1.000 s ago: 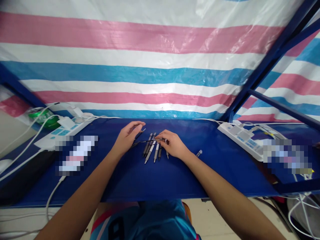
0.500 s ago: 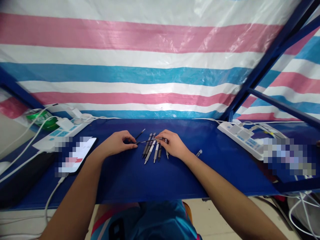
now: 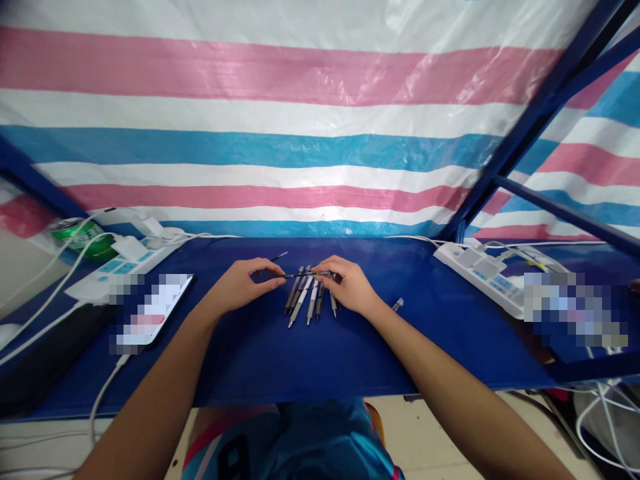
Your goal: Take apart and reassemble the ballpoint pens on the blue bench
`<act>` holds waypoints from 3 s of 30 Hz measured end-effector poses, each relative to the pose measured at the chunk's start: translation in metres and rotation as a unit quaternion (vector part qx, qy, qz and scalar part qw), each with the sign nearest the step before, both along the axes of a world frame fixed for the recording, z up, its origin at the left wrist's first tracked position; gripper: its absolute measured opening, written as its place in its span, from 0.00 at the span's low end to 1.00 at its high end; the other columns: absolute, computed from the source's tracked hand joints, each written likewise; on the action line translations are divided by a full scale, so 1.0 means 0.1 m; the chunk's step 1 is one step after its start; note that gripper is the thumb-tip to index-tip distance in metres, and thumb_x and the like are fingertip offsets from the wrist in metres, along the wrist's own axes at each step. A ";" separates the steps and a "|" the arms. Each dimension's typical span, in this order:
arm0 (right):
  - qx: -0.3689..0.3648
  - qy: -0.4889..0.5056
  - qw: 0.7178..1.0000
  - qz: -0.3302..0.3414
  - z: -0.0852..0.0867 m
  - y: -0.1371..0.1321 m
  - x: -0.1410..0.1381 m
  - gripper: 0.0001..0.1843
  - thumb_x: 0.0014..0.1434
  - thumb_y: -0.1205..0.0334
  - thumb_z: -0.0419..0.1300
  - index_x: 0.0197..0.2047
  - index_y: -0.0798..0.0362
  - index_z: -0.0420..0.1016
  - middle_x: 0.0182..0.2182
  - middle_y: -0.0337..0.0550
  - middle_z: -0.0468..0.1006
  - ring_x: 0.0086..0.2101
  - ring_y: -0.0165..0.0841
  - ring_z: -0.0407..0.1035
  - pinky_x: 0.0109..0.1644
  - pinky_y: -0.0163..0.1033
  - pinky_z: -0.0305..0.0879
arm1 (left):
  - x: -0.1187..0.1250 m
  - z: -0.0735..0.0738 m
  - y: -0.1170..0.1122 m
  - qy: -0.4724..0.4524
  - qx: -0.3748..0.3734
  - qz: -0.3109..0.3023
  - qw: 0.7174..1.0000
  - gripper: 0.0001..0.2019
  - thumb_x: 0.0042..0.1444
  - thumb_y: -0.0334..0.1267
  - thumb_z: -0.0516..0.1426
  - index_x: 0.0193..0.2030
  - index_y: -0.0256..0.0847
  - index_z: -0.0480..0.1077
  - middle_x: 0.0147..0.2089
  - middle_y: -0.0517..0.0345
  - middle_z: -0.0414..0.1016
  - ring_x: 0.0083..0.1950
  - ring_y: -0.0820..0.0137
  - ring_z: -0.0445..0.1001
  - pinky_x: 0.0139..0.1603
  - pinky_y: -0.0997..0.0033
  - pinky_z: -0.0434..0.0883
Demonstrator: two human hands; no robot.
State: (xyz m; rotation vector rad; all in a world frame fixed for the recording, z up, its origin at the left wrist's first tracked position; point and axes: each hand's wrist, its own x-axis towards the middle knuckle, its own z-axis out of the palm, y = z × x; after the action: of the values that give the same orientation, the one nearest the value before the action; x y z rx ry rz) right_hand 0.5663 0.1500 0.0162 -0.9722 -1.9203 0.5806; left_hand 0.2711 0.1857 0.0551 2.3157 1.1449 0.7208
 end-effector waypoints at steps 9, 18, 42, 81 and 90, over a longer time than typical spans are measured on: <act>-0.038 0.029 0.999 -0.014 -0.01 0.00 0.01 0.10 0.67 0.55 0.68 0.49 0.46 0.86 0.45 0.45 0.86 0.38 0.36 0.78 0.38 0.40 0.72 | 0.14 0.04 -0.07 -0.039 -0.027 -0.023 0.999 0.13 0.63 0.51 0.64 0.47 0.48 0.84 0.43 0.57 0.85 0.42 0.65 0.80 0.43 0.67 0.74; -0.076 0.043 0.996 -0.002 -0.01 -0.04 -0.06 0.12 0.64 0.54 0.69 0.50 0.47 0.84 0.46 0.46 0.87 0.40 0.39 0.81 0.44 0.43 0.77 | 0.33 -0.06 -0.13 -0.085 -0.077 -0.016 0.993 0.15 0.63 0.53 0.63 0.45 0.47 0.85 0.43 0.58 0.86 0.41 0.63 0.81 0.44 0.66 0.76; -0.100 0.023 0.995 -0.002 0.07 -0.06 -0.02 0.16 0.69 0.45 0.64 0.46 0.49 0.83 0.37 0.42 0.84 0.32 0.34 0.75 0.36 0.38 0.71 | 0.40 -0.15 -0.11 -0.152 -0.019 0.009 0.988 0.10 0.59 0.45 0.67 0.45 0.45 0.83 0.45 0.55 0.85 0.45 0.63 0.82 0.49 0.61 0.78; -0.172 0.009 0.972 -0.157 -0.03 0.06 0.11 0.30 0.60 0.31 0.65 0.26 0.51 0.72 0.21 0.37 0.69 0.24 0.31 0.60 0.28 0.38 0.56 | 0.04 -0.48 0.19 0.129 0.103 0.254 0.953 0.15 0.67 0.50 0.57 0.52 0.46 0.79 0.67 0.39 0.72 0.69 0.40 0.64 0.66 0.32 0.61; -0.133 -0.043 0.975 -0.175 -0.05 0.07 0.11 0.27 0.64 0.34 0.61 0.30 0.51 0.75 0.25 0.39 0.76 0.27 0.33 0.67 0.31 0.38 0.61 | 0.04 -0.38 0.15 0.186 0.099 0.288 0.934 0.14 0.69 0.43 0.54 0.54 0.46 0.78 0.61 0.45 0.77 0.69 0.46 0.64 0.72 0.35 0.53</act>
State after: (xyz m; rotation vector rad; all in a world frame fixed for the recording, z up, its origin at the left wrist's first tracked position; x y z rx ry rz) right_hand 0.5774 0.1572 0.0113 -1.4915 -1.7153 0.6043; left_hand 0.2755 0.2006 0.0168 2.3505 2.0632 0.6210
